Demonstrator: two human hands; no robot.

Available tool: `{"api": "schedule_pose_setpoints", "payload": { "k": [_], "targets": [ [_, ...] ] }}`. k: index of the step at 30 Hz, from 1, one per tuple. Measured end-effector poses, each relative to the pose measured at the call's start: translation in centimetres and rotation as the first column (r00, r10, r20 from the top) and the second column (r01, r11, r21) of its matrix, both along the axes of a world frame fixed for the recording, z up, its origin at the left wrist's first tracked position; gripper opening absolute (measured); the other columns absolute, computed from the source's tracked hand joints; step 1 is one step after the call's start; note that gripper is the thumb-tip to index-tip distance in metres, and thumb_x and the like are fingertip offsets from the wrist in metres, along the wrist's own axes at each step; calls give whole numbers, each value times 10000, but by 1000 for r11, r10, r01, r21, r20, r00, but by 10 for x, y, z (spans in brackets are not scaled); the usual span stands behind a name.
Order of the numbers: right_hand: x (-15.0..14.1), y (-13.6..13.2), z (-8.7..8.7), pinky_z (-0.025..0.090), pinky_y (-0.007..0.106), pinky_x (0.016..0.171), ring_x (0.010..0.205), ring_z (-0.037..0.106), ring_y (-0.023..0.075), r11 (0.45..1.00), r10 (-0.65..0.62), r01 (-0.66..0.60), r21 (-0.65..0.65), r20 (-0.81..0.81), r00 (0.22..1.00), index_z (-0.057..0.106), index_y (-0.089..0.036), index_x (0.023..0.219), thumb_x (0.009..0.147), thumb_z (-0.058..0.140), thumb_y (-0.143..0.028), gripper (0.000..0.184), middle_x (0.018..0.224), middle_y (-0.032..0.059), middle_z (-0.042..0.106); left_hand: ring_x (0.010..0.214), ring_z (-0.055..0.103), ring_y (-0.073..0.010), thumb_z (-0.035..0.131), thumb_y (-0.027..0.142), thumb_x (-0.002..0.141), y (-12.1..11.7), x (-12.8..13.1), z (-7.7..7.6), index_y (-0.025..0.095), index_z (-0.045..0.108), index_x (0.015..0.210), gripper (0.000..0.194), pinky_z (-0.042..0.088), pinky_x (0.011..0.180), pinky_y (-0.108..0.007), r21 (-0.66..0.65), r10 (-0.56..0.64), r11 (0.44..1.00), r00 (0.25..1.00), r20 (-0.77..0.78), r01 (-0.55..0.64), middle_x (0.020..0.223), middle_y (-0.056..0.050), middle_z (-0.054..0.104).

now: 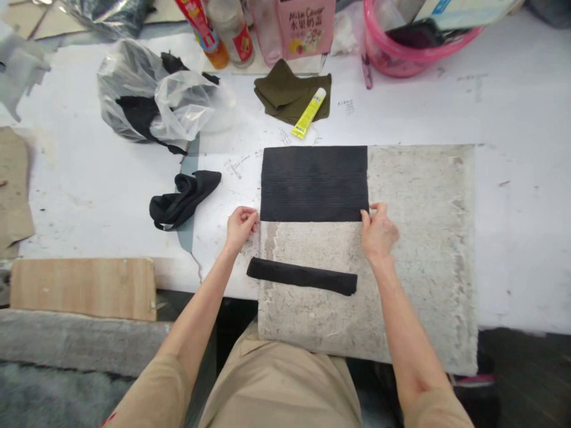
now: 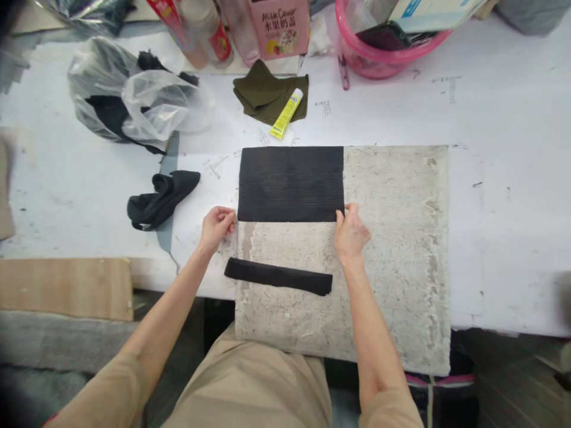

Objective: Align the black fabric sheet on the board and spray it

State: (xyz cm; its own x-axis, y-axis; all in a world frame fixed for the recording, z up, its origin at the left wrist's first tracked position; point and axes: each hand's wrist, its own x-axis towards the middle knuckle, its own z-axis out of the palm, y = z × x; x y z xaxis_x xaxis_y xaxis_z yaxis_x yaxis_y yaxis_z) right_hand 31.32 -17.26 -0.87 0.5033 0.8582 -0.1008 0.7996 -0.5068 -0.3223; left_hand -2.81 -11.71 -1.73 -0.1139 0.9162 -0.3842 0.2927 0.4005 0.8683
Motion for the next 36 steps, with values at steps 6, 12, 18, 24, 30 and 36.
{"api": "schedule_pose_setpoints", "payload": {
  "k": [6,12,18,24,30,36],
  "targets": [
    [-32,-44,20,364,287,648,730,568,169,969,202,-176,170,-145,969,570,-174,1118,973,394,-352,289,901,63,642,697,576,-147,651,381,830,-54,-26,34,179,647,877,207,455,651,-254,58,-421,889,862,-281,453,799,-33,632],
    [-114,-95,32,411,319,737,931,555,219,727,676,-677,115,-292,677,617,-218,1029,895,604,-275,146,994,62,640,944,542,-249,695,321,824,-101,-33,49,191,646,1032,249,473,799,-375,37,-647,580,488,-586,814,989,-97,598],
    [-135,-106,22,381,360,734,895,515,243,738,670,-670,75,-197,716,627,-241,968,829,691,-249,154,960,66,621,970,519,-257,637,241,860,-111,-29,40,182,616,1009,161,475,833,-399,64,-583,537,424,-693,841,1007,-102,576],
    [-133,-109,23,337,355,767,890,509,227,726,686,-681,93,-173,707,607,-222,849,885,622,-255,51,943,52,634,966,517,-251,592,217,887,-116,-25,44,169,606,884,51,442,834,-380,75,-571,546,436,-695,834,960,-100,597],
    [-124,-105,24,315,335,727,805,520,196,709,704,-693,132,-197,682,615,-211,825,918,582,-280,121,795,24,649,793,567,-202,579,282,911,-112,-32,45,190,641,819,144,397,733,-329,70,-623,583,501,-600,809,783,-52,637],
    [-109,-92,24,311,330,715,816,533,203,633,769,-767,105,-200,607,634,-204,814,862,664,-308,118,787,25,663,804,610,-198,592,343,904,-106,-39,41,201,694,849,183,422,760,-308,34,-680,625,566,-467,780,817,-55,678]
  ]
}}
